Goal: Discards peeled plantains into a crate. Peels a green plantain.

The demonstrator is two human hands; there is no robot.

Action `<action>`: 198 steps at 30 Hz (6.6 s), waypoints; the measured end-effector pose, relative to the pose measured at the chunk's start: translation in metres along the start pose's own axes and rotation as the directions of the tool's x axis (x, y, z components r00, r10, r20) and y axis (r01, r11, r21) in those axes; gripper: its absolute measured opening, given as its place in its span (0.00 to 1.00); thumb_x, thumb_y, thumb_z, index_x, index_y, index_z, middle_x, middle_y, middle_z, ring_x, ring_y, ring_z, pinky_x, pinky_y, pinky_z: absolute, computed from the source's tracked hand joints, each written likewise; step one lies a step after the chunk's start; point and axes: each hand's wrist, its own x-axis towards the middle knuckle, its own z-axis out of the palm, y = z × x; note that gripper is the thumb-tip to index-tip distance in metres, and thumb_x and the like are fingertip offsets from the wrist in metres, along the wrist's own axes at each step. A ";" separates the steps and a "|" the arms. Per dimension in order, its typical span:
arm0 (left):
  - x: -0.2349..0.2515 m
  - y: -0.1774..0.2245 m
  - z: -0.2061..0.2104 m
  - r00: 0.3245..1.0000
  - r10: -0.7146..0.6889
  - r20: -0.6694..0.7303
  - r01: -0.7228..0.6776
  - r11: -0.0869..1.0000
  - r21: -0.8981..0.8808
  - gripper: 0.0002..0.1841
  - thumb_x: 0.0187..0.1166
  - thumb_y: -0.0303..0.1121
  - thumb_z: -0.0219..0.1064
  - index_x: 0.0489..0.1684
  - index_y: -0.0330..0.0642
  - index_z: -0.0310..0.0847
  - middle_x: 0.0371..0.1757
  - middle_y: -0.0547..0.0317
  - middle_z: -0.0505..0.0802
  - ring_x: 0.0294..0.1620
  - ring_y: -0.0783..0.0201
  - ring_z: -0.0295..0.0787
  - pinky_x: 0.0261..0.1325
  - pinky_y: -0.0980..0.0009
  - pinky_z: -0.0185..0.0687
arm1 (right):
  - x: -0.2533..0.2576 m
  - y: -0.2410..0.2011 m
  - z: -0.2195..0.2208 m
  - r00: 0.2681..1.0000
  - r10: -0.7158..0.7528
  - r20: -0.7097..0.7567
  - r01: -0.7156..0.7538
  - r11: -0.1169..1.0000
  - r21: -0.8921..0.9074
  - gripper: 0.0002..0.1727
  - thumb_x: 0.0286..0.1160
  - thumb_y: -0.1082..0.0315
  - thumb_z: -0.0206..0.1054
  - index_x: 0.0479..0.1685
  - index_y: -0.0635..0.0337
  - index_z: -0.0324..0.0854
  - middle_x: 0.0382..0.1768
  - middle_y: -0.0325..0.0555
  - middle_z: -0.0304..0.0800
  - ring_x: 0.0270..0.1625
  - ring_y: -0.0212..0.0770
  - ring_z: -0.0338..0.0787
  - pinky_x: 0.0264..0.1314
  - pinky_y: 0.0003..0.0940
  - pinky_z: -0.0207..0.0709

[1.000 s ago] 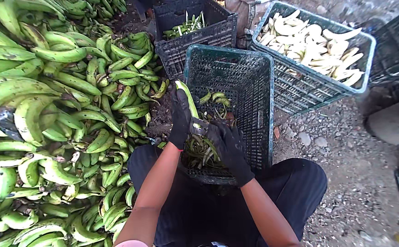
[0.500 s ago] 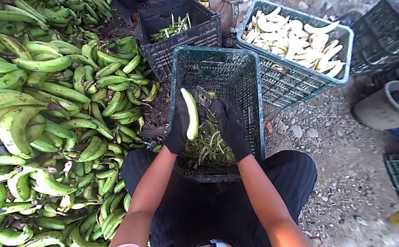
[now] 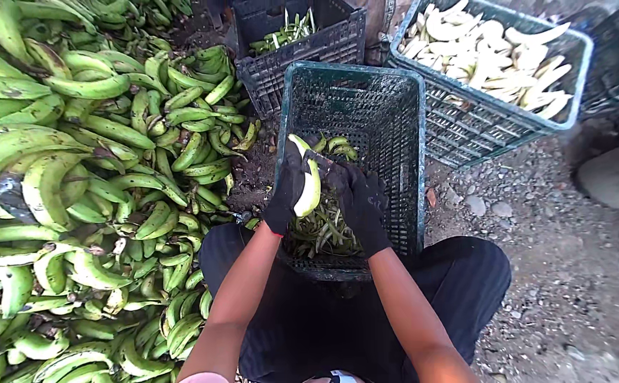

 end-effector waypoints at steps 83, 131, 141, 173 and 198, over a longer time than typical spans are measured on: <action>-0.002 0.000 0.015 0.995 0.098 -0.007 -0.088 0.926 0.367 0.25 0.93 0.39 0.38 0.67 0.31 0.76 0.57 0.47 0.88 0.57 0.66 0.85 0.64 0.67 0.81 | -0.004 0.007 -0.001 0.997 0.071 0.011 -0.072 0.993 0.090 0.35 0.85 0.35 0.43 0.83 0.39 0.75 0.66 0.63 0.84 0.68 0.67 0.82 0.59 0.73 0.73; -0.012 0.012 0.014 0.963 -0.090 0.255 0.125 0.984 -0.124 0.35 0.89 0.54 0.24 0.74 0.43 0.69 0.25 0.65 0.87 0.20 0.71 0.83 0.24 0.74 0.84 | 0.012 0.030 -0.002 0.997 -0.039 0.070 -0.017 0.749 0.662 0.37 0.86 0.36 0.46 0.75 0.58 0.76 0.61 0.42 0.86 0.61 0.26 0.83 0.66 0.31 0.77; -0.004 0.021 -0.006 0.955 -0.104 0.279 0.176 0.953 -0.245 0.31 0.92 0.45 0.28 0.68 0.35 0.75 0.27 0.61 0.90 0.18 0.70 0.85 0.20 0.75 0.86 | -0.021 0.058 -0.026 0.856 -0.513 0.069 0.503 0.856 0.116 0.53 0.67 0.13 0.35 0.73 0.40 0.84 0.61 0.56 0.88 0.65 0.61 0.85 0.60 0.67 0.73; 0.034 -0.008 0.004 0.721 -0.662 0.205 0.106 0.397 0.912 0.26 0.93 0.49 0.51 0.61 0.31 0.84 0.58 0.33 0.88 0.61 0.42 0.85 0.68 0.40 0.74 | -0.041 0.116 -0.092 0.792 0.160 0.589 -0.070 0.982 -0.173 0.39 0.79 0.29 0.56 0.47 0.61 0.87 0.47 0.60 0.90 0.58 0.62 0.88 0.63 0.68 0.73; -0.171 0.045 -0.238 0.629 -0.245 -0.738 0.361 0.933 -0.002 0.21 0.93 0.48 0.40 0.70 0.48 0.70 0.48 0.63 0.91 0.41 0.67 0.91 0.44 0.69 0.88 | -0.031 0.103 -0.069 0.834 -0.014 0.551 0.103 0.986 -0.132 0.26 0.82 0.38 0.62 0.47 0.53 0.90 0.40 0.52 0.93 0.47 0.56 0.92 0.54 0.68 0.79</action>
